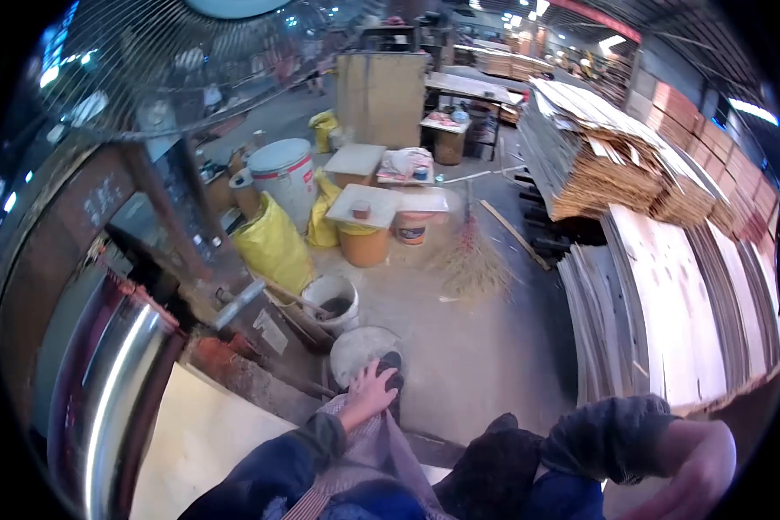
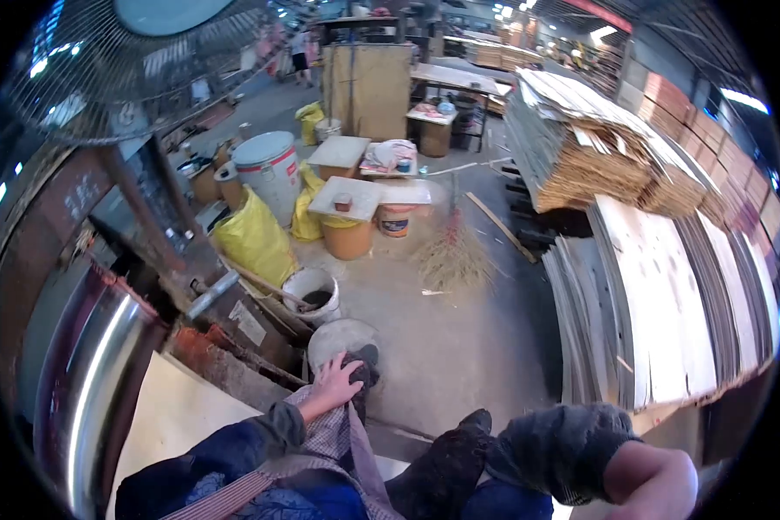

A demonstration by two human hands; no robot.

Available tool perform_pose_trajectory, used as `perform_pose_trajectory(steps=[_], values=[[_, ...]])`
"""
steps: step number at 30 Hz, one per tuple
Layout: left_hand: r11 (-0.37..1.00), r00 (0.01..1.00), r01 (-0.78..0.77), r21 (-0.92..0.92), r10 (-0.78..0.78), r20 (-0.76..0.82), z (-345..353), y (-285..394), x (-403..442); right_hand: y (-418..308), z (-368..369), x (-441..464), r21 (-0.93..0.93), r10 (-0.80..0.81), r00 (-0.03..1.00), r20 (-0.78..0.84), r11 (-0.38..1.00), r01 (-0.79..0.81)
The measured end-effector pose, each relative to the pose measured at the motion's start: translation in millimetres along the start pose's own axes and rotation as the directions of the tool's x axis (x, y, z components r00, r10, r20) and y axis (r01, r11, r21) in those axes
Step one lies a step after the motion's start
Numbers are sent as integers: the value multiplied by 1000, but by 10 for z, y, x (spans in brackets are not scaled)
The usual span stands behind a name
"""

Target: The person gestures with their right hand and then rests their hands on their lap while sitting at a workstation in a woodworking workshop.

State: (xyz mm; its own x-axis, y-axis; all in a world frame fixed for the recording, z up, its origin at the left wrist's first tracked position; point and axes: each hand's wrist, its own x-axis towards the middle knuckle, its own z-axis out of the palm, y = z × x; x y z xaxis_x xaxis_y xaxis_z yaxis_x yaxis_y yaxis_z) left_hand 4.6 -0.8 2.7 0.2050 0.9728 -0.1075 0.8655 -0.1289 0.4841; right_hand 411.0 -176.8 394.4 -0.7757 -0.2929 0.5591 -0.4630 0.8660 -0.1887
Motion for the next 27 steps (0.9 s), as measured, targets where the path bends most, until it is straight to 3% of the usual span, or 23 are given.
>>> perform_pose_trajectory(steps=[13, 22, 27], values=[[999, 1000, -15, 35, 16, -12, 15, 2, -13, 1019, -373, 106, 130, -226, 970, 93, 968, 213], [999, 1000, 3, 45, -3, -8, 17, 19, -15, 1102, -325, 330, 96, -201, 974, 104, 977, 192], [1000, 1000, -14, 21, 13, 15, 2, 5, -6, 887, -189, 474, 21, -95, 992, 80, 995, 93]])
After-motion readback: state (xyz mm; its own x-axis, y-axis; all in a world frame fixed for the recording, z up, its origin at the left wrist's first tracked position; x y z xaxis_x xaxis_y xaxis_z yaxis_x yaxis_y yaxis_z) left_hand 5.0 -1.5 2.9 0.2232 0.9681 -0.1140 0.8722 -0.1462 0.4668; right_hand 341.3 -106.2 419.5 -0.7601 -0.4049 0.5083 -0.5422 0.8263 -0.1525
